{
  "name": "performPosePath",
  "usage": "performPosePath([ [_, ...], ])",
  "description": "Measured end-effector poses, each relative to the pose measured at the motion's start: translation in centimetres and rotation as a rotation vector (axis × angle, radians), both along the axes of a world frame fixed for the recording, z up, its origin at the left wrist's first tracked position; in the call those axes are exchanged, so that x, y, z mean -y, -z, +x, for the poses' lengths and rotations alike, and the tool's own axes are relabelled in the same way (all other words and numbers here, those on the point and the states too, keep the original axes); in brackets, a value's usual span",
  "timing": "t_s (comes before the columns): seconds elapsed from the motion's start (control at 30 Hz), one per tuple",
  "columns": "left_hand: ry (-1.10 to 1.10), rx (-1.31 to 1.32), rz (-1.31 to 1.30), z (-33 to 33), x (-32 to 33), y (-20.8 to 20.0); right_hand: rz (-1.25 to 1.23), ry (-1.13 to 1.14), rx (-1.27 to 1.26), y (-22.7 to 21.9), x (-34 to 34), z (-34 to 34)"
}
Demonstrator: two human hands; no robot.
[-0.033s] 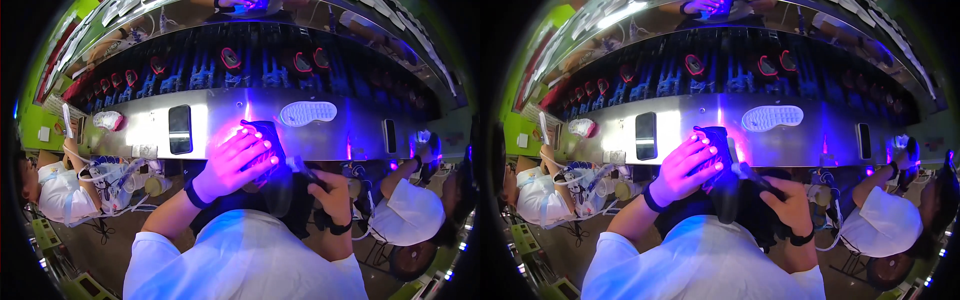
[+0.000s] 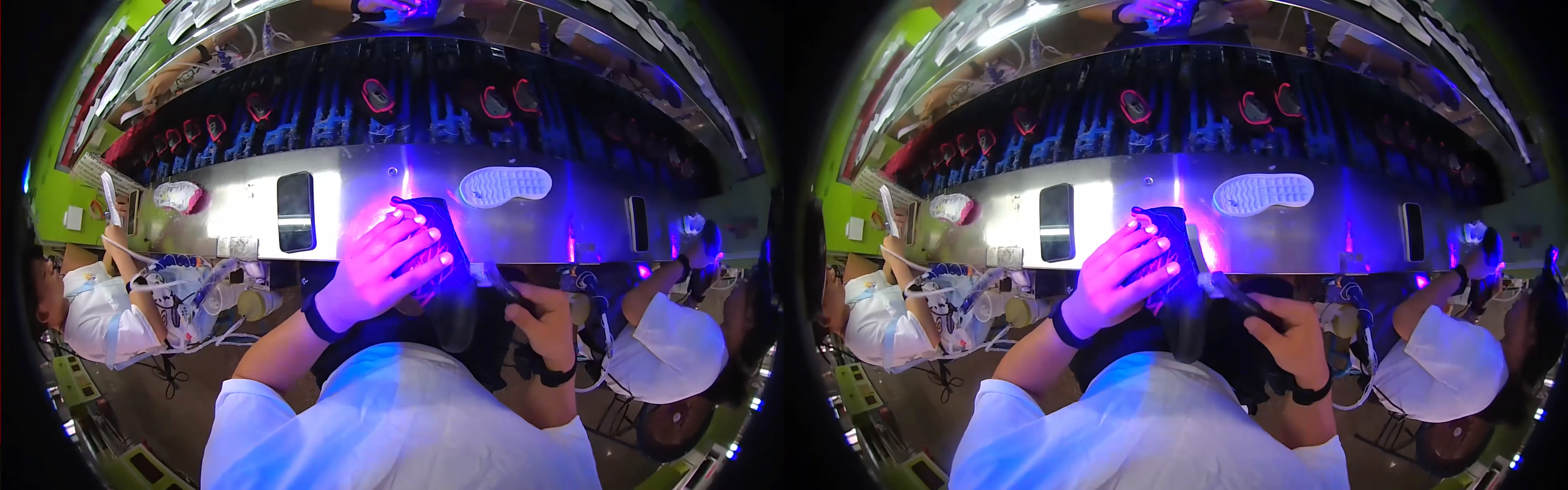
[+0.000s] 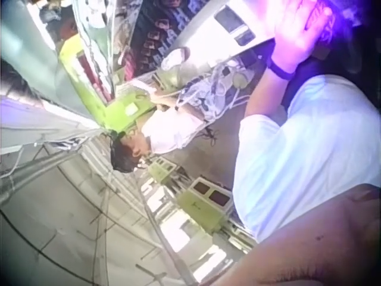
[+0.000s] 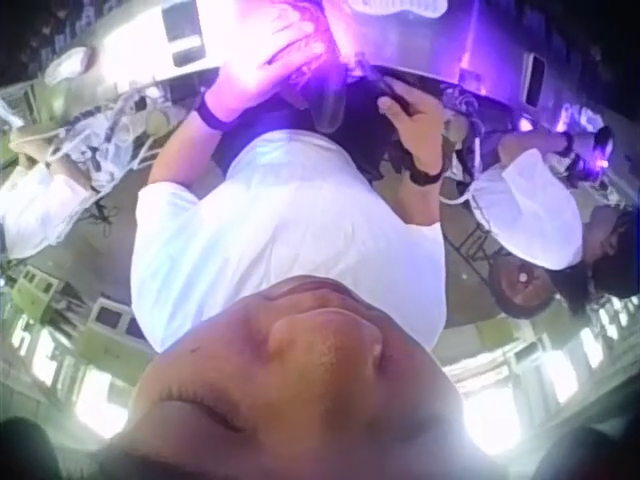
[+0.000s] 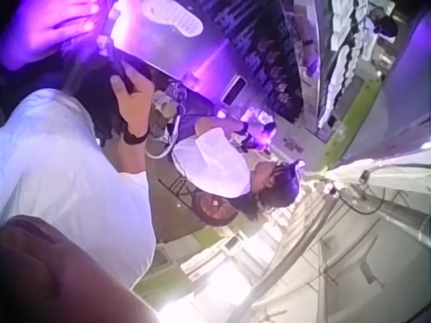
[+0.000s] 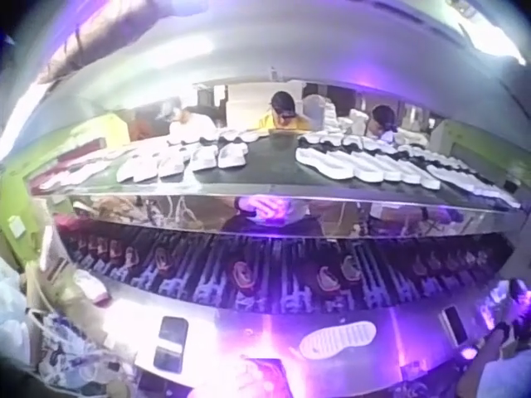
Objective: Applying adhesive to shoe outsoles and midsoles using a handheld applicator brush on a manufacturing line.
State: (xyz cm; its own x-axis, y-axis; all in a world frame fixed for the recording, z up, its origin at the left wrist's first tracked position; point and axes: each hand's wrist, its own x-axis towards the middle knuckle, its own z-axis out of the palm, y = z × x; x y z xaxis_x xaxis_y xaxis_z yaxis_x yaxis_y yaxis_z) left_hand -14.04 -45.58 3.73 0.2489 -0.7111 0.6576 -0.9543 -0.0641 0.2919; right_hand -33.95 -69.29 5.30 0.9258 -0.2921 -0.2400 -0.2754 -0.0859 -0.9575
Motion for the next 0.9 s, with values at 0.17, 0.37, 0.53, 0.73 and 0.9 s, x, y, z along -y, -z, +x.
performPosePath([
  [0.17, -0.026, -0.1, 0.047, -0.4, 0.0, 0.1, 0.118, -0.029, -0.045, 1.1, 0.3, -1.3],
  [0.37, -0.145, -0.203, 0.054, -1.1, -0.6, 0.5, 0.191, -0.016, -0.027, 1.8, -1.1, -1.7],
  [0.53, -0.265, -0.246, 0.088, -1.3, -1.4, 1.3, 0.232, -0.008, -0.054, 2.5, -2.5, -3.5],
  [0.73, -0.379, -0.365, 0.197, -2.1, -2.9, 1.7, -0.128, 0.035, -0.008, 2.7, -3.7, -3.0],
  [0.9, -0.409, -0.49, 0.234, -2.1, -3.8, 0.7, -0.422, -0.038, 0.037, -0.1, -3.0, -1.0],
])
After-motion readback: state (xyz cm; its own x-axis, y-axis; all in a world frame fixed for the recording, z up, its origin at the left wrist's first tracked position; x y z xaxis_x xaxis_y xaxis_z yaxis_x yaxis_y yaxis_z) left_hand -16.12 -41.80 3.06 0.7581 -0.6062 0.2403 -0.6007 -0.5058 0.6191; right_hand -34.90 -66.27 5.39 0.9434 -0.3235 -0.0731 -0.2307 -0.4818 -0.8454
